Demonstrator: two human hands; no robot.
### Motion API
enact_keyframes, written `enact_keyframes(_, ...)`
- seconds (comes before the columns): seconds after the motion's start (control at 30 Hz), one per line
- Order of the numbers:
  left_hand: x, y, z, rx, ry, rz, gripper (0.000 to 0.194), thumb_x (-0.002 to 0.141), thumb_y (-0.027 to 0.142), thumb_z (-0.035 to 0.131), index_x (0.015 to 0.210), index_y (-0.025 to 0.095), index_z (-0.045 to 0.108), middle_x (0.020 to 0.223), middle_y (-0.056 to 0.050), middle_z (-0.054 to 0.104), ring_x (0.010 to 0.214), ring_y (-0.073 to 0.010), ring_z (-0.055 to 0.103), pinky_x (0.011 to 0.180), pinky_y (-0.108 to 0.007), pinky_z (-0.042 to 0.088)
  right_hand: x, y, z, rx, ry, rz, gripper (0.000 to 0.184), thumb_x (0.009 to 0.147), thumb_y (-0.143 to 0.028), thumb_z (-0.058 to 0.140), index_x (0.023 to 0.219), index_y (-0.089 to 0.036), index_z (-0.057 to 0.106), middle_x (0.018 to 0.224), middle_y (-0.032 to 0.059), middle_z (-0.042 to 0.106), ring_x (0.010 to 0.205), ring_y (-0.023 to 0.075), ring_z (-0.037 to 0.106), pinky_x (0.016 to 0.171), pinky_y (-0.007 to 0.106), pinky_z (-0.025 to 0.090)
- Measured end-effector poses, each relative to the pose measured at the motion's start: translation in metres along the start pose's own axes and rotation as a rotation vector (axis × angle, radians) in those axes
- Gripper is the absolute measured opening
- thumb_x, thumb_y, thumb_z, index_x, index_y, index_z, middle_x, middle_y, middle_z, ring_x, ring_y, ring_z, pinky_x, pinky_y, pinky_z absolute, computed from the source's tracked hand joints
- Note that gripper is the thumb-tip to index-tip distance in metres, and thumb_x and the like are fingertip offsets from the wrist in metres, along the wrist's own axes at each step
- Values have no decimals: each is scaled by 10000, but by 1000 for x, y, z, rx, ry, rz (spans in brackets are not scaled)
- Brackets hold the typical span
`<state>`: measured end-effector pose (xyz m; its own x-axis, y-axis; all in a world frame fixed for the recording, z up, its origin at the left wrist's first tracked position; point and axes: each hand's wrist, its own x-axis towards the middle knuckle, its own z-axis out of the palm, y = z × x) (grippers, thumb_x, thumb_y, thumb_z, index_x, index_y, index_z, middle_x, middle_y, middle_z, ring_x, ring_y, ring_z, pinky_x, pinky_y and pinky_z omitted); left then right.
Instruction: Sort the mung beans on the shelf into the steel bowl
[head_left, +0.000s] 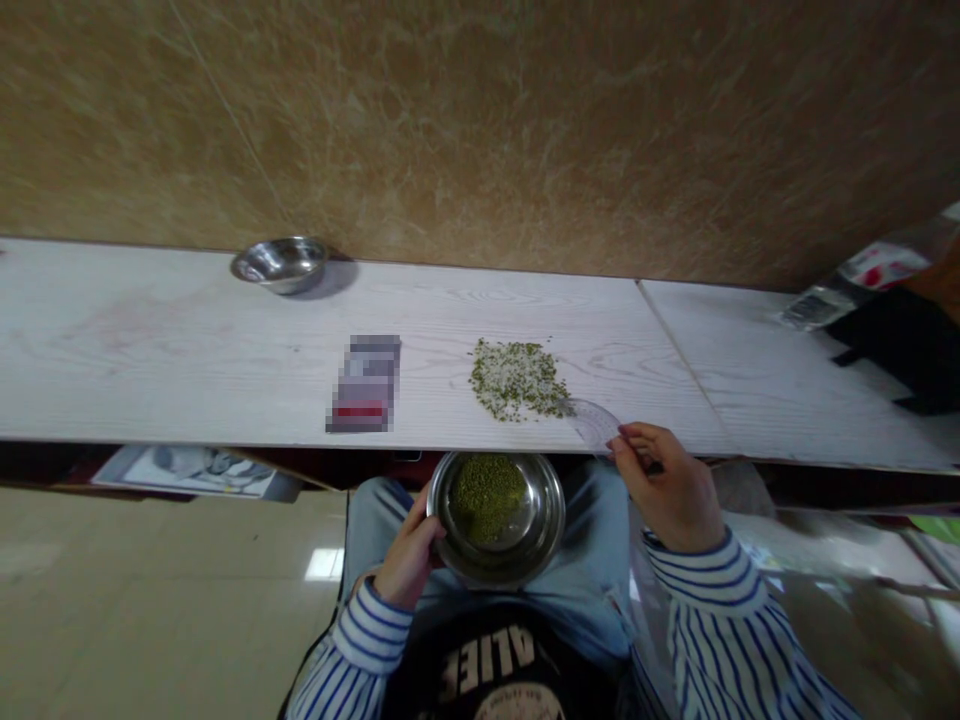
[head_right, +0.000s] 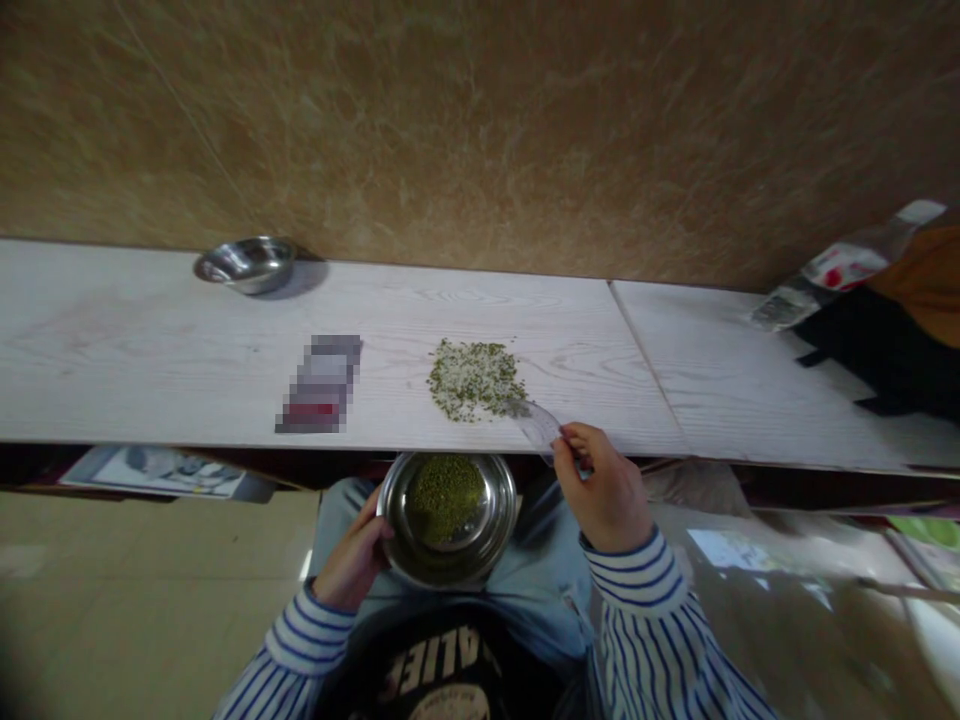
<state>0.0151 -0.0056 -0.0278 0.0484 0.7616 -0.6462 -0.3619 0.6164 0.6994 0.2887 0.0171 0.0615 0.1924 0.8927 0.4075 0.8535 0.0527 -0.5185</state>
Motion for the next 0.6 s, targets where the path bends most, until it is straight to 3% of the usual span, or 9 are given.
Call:
enact_keyframes(0.2, 4, -5, -2, 35, 3, 13, 702, 626, 163, 499, 1309, 315, 442, 981, -16, 626, 671, -158, 521, 519, -253, 426, 0, 5, 5, 32, -3, 19, 274, 807, -404, 522, 960, -183, 576, 778, 54, 691, 692, 172, 666, 643, 291, 544)
enact_keyframes(0.37, 6, 1, 2, -37, -18, 22, 680, 649, 172, 497, 1313, 303, 434, 988, -22, 619, 626, -142, 496, 471, -227, 387, 3, 8, 7, 15, -33, 22, 261, 817, -393, 508, 965, -190, 580, 804, 51, 695, 703, 169, 665, 643, 288, 542)
enact_keyframes(0.6, 8, 9, 6, -7, 31, 35, 709, 640, 164, 497, 1325, 327, 417, 1131, -21, 592, 777, -176, 541, 530, -238, 418, 12, -4, 14, -52, -71, -147, 228, 840, -320, 466, 963, -182, 599, 834, 53, 694, 734, 167, 659, 681, 289, 535)
